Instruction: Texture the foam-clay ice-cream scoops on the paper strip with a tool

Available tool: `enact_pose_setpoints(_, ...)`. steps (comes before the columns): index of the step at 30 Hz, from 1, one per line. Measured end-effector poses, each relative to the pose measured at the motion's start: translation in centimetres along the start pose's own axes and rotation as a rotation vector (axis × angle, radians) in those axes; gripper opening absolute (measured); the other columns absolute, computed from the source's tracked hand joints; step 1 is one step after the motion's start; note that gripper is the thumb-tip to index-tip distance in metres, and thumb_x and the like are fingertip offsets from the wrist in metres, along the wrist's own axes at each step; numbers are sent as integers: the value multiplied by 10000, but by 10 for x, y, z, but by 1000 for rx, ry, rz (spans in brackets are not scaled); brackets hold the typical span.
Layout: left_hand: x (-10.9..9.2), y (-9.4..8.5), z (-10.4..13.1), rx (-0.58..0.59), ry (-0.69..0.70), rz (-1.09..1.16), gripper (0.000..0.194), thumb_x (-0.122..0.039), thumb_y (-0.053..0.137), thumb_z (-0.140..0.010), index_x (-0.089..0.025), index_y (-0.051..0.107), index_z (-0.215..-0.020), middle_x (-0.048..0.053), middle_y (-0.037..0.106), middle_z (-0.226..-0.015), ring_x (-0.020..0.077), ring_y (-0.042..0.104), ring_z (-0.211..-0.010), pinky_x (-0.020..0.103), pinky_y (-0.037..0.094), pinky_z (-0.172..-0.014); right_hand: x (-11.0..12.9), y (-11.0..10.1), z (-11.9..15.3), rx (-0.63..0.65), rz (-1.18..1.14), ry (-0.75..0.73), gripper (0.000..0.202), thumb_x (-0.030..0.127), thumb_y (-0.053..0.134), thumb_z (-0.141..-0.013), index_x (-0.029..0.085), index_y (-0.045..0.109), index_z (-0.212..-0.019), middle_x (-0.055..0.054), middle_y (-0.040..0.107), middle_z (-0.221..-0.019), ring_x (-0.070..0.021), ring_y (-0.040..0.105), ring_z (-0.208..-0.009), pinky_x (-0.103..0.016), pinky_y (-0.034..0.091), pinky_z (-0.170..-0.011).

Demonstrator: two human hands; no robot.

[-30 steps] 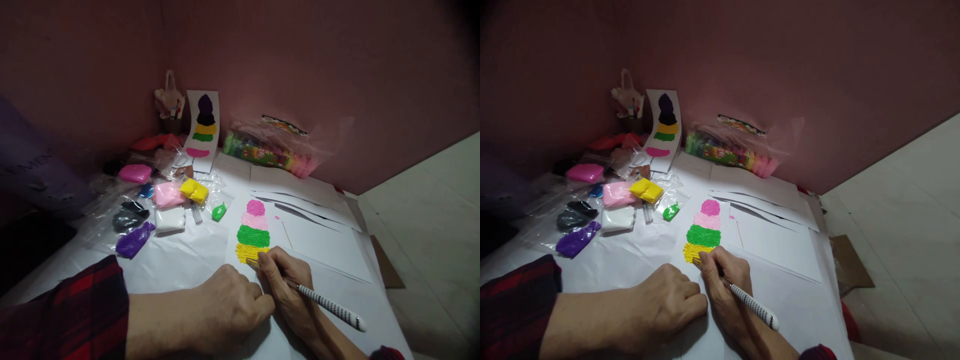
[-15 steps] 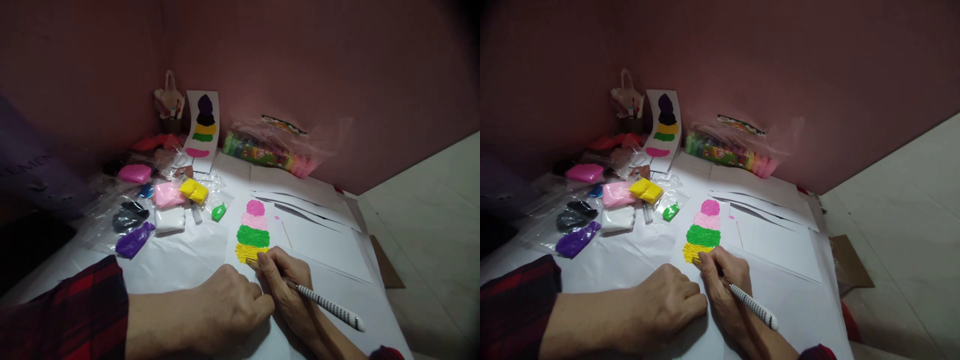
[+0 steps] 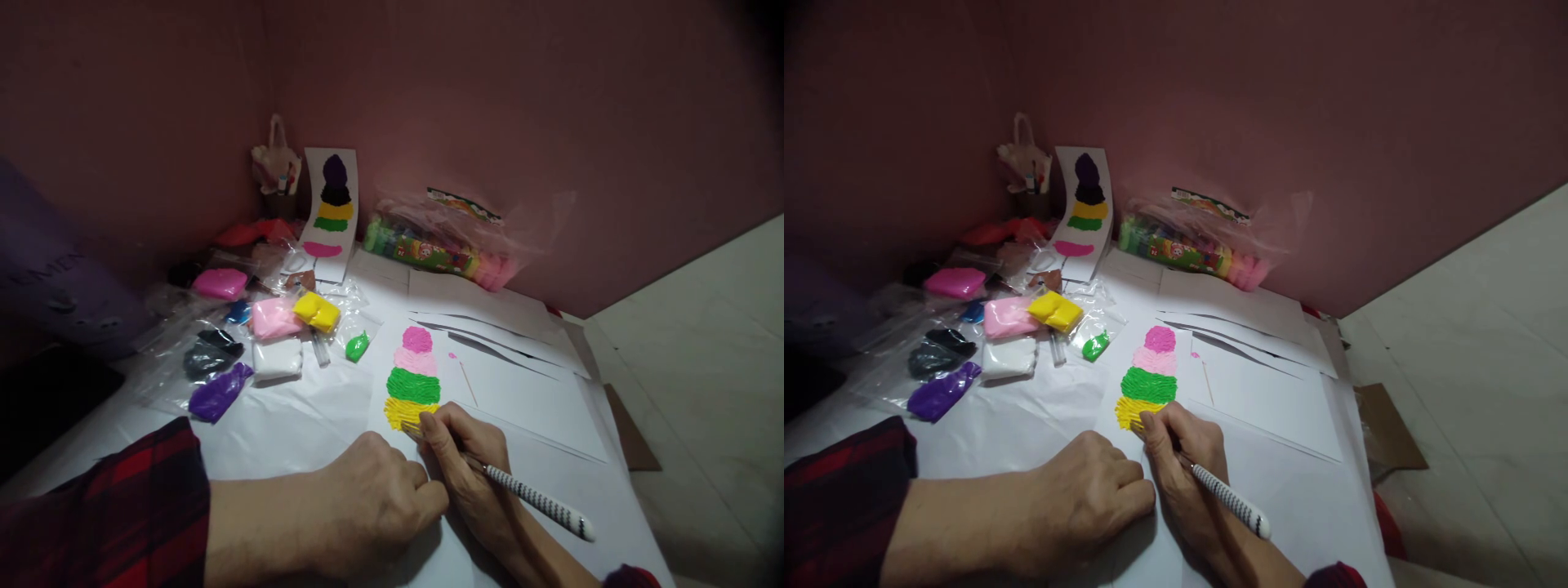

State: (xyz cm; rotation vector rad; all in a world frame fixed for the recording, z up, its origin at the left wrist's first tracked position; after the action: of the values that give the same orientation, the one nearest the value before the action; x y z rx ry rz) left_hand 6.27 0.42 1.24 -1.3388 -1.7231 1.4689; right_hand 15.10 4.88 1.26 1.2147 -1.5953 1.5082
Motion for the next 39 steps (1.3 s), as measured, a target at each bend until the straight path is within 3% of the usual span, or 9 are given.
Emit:
enact_pose_setpoints(9,1,2,-1,38,1,11,161,-142,553,-675,-196,442,-778,-28,593,-636,137,507,-475,321,284,-368,0,0,0,3,-1,5,439,406,530,-948,189,485,-569,38,442,-511,-97,395,-467,-232,341,-427)
enact_pose_setpoints(17,1,1,0,-23,-4,14,146,-113,527,-685,-197,446,-774,-30,589,-630,128,482,-468,321,258,-375,-1,0,-1,11,12,32,429,415,536,-940,187,495,-578,29,463,-522,-101,413,-473,-236,346,-433)
enact_pose_setpoints(39,2,-1,1,-35,0,43,141,-134,539,-672,-195,467,-777,-37,580,-638,130,448,-469,328,270,-375,-3,0,0,18,16,46,433,419,546,-934,185,497,-572,30,454,-520,-99,403,-481,-231,339,-441)
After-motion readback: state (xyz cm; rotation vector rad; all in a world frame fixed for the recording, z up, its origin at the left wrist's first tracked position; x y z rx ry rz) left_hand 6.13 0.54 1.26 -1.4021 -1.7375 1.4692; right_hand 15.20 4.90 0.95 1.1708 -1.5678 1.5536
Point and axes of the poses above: each hand's wrist, its own z-axis away from the middle knuckle, its own y-axis out of the palm, x = y × z, the point moved 7 cm from there along -z, towards the middle knuckle
